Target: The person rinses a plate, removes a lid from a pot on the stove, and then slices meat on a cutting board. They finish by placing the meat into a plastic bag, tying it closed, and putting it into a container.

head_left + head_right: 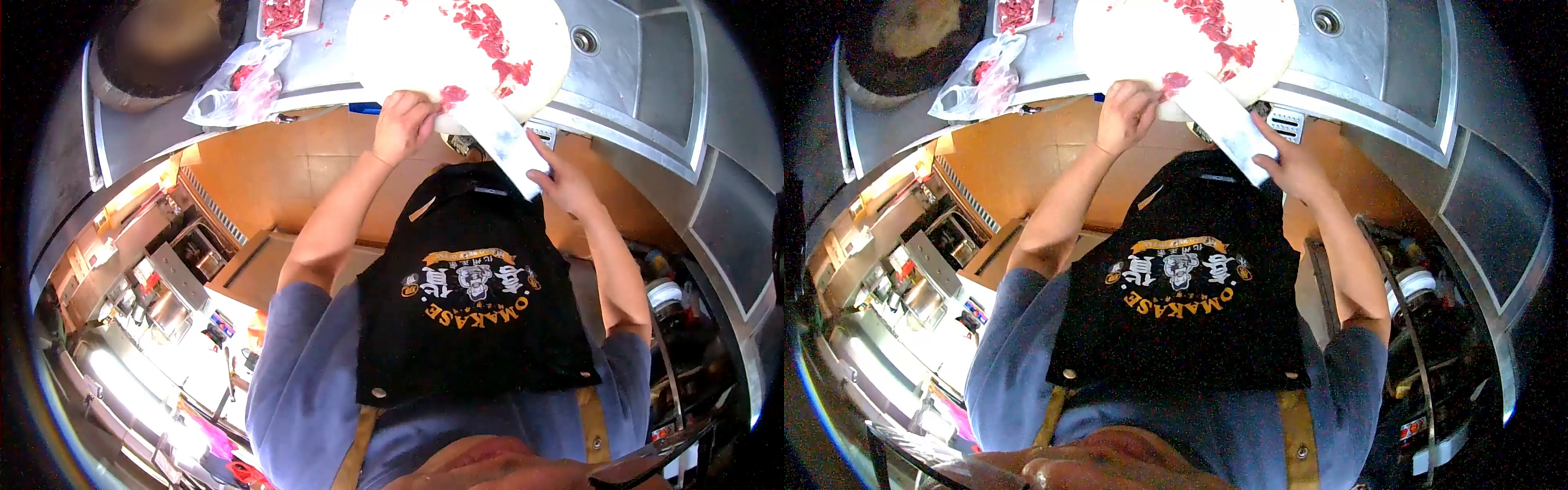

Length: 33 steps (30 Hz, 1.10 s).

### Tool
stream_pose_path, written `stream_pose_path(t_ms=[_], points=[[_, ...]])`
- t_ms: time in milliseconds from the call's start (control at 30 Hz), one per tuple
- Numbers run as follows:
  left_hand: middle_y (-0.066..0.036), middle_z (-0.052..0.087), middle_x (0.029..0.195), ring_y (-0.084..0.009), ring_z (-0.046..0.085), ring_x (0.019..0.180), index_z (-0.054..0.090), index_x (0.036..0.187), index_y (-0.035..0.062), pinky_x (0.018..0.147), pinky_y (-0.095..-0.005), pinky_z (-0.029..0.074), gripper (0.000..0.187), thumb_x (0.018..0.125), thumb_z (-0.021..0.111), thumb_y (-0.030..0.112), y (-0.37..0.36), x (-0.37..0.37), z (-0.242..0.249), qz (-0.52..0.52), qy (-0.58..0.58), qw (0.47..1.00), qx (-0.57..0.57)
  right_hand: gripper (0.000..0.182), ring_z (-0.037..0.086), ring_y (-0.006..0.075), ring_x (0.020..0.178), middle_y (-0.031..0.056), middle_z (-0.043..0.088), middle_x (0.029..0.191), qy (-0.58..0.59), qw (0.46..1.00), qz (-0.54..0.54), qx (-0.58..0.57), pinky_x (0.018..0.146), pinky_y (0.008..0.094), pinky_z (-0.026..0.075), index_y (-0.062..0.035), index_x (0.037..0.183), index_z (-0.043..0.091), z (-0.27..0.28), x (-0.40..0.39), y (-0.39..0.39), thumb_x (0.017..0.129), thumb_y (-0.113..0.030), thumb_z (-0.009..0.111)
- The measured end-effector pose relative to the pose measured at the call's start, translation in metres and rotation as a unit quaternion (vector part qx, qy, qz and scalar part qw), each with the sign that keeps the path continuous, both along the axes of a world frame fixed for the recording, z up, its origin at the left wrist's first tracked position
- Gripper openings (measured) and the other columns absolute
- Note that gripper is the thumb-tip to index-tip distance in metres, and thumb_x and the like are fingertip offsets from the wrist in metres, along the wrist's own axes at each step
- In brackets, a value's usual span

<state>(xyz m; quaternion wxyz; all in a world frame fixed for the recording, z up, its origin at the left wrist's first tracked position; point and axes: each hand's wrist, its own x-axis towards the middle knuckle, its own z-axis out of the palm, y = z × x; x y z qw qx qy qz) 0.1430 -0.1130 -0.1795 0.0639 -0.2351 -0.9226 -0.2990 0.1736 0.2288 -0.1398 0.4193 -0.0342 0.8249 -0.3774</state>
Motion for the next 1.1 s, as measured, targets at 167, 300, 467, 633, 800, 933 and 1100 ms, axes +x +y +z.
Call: stream_pose_path(t_ms=[167,300,467,633,800,933,1100], points=[[-0.006,0.063,0.091,-0.028,0.059,0.087,0.069,0.092,0.0091,0.079,-0.0393,0.048,0.018,0.075,0.074,0.013,0.001,0.006,0.012,0.076,0.022,0.997,-0.015,0.072,0.068,0.0296,0.095,0.02,0.068,0.117,0.013,0.999,0.005,0.045,0.086,0.0374,0.052,-0.0399,0.153,0.03,0.005,-0.005,0.04,0.094,-0.025,0.068],[-0.011,0.064,0.088,-0.032,0.062,0.08,0.065,0.085,0.0065,0.073,-0.0431,0.051,0.014,0.075,0.072,0.014,0.029,-0.003,0.02,0.105,-0.081,0.988,-0.074,0.08,0.065,0.0205,0.102,0.0108,0.058,0.139,0.077,0.977,-0.194,-0.047,0.089,0.0341,0.05,-0.0294,0.156,0.027,-0.007,-0.011,0.044,0.091,-0.014,0.07],[-0.014,0.064,0.081,-0.035,0.063,0.079,0.065,0.082,0.0044,0.074,-0.0441,0.052,0.01,0.081,0.07,0.014,0.054,-0.059,0.014,0.116,-0.104,0.987,0.03,0.085,0.064,0.0216,0.09,0.0165,0.056,0.139,0.061,0.961,-0.269,0.033,0.078,0.0319,0.053,-0.0228,0.159,0.016,-0.005,-0.016,0.018,0.091,-0.009,0.066],[-0.015,0.067,0.101,-0.0353,0.061,0.1,0.069,0.085,0.0063,0.088,-0.0469,0.05,0.01,0.082,0.064,0.015,0.067,-0.189,-0.025,0.128,0.155,0.979,0.015,0.082,0.064,0.0207,0.087,0.0216,0.047,0.147,0.13,0.96,-0.241,-0.049,0.064,0.0312,0.053,-0.0203,0.159,0.013,-0.018,0.002,-0.007,0.094,-0.01,0.062],[-0.013,0.068,0.091,-0.0341,0.063,0.091,0.068,0.087,0.0082,0.084,-0.0457,0.051,0.011,0.082,0.063,0.017,0.091,-0.176,-0.013,0.026,-0.032,0.999,0.006,0.081,0.055,0.011,0.062,0.0143,0.063,0.12,0.101,0.936,-0.331,-0.067,0.054,0.0256,0.049,-0.0157,0.159,0.015,-0.015,0.009,-0.019,0.092,-0.001,0.059],[-0.013,0.066,0.101,-0.0304,0.062,0.1,0.066,0.101,0.0085,0.091,-0.0491,0.046,0.03,0.079,0.07,0.028,0.093,-0.111,-0.008,-0.054,-0.085,0.995,0.025,0.084,0.061,0.0253,0.065,0.0205,0.067,0.102,0.094,0.949,-0.3,-0.021,0.06,0.0354,0.051,-0.0189,0.159,0.009,-0.029,0.009,-0.037,0.093,-0.009,0.06],[-0.025,0.041,0.143,-0.0463,0.034,0.136,0.052,0.136,0.0081,0.107,-0.0695,0.023,0.071,0.078,0.072,0.044,0.113,-0.082,-0.014,0.227,0.015,0.974,0.001,0.088,0.066,0.0445,0.075,0.0297,0.068,0.089,0.073,0.978,-0.196,0.024,0.071,0.0473,0.052,-0.0181,0.159,0.005,-0.017,-0.02,-0.08,0.092,-0.019,0.062]])
